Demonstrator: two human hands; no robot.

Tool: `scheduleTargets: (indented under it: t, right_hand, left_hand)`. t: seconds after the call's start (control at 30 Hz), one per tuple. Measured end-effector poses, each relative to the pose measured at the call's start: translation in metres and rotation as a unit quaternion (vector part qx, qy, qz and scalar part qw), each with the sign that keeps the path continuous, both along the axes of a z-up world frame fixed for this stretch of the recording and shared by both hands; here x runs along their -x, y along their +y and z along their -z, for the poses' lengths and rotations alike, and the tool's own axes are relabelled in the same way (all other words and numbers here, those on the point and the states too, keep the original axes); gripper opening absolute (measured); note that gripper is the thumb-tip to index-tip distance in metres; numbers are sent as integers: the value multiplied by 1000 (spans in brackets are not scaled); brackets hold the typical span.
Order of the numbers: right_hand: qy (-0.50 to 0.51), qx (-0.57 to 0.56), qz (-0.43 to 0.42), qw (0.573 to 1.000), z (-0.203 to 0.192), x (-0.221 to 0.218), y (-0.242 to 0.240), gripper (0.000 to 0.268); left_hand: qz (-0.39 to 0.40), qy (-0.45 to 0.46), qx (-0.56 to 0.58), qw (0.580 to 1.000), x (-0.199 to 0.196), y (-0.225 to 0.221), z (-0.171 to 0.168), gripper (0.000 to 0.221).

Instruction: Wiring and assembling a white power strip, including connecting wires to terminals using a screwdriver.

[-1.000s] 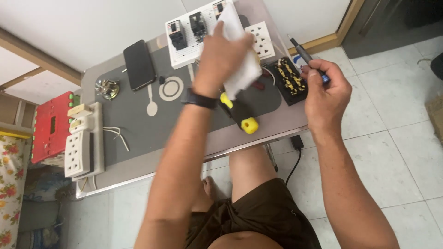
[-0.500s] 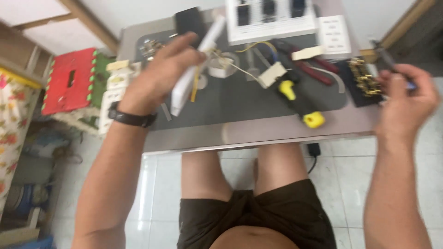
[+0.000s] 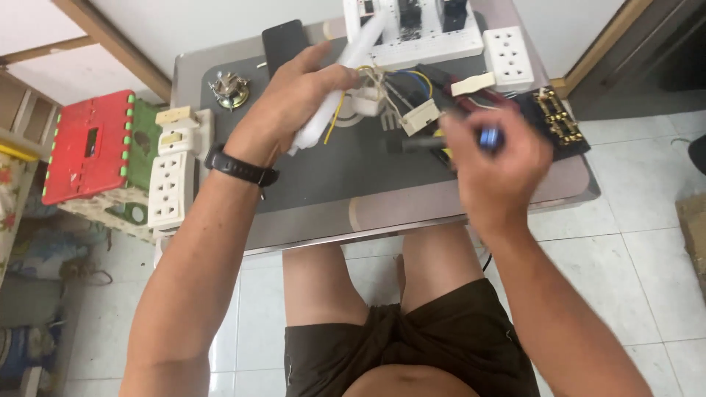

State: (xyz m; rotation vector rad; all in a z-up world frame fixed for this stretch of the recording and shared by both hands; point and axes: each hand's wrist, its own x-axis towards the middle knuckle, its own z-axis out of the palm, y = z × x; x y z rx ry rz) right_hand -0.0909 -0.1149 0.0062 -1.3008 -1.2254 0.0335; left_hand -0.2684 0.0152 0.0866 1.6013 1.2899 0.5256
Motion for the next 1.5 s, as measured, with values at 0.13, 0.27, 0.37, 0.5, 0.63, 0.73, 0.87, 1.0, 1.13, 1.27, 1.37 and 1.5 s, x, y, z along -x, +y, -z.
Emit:
scheduleTargets:
  t: [0.13, 0.27, 0.37, 0.5, 0.63, 0.73, 0.87, 1.0, 1.13, 1.27, 1.37, 1.5]
  right_hand:
    - [77, 39, 39, 996, -31, -13, 40, 45]
    - [90, 208, -95, 969, -59, -4, 58, 19]
    - [-13, 319, -121, 940, -38, 7, 84, 21]
    - [-200, 358, -78, 908, -18, 16, 122, 19]
    - [-293, 375, -43, 878, -8, 6, 152, 27]
    - [-293, 365, 2, 884, -9, -19, 168, 17]
    - [-165, 538, -50, 825, -12, -60, 179, 36]
    - [-56, 481, -112, 868, -30, -60, 142, 40]
    - [-124, 463, -109, 871, -63, -49, 107, 63]
    - [-79, 458, -24, 885, -77, -63, 82, 27]
    - [71, 322, -49, 943, -71, -80, 53, 18]
    - [212, 240, -92, 943, -52, -91, -6, 41]
  left_hand:
    - [-15, 37, -35, 999, -3, -1, -6, 95]
    - [10, 11, -18, 1000, -9, -1, -9, 98]
    - [12, -30, 13, 999, -15, 0, -2, 97]
    - [62, 0, -26, 998, -18, -9, 0, 96]
    - [-21, 60, -42, 997, 8, -19, 10, 100]
    - [-21, 144, -186, 972, 35, -30, 42, 102]
    - [-67, 188, -195, 960, 32, -66, 90, 90]
    - [-155, 315, -252, 902, 3, -71, 107, 60]
    - [-169, 408, -281, 852, -9, -54, 125, 61]
    - [-147, 420, -343, 827, -3, -46, 115, 61]
    - [-66, 340, -403, 847, -9, -42, 87, 38]
    - [229, 265, -537, 768, -43, -18, 75, 65]
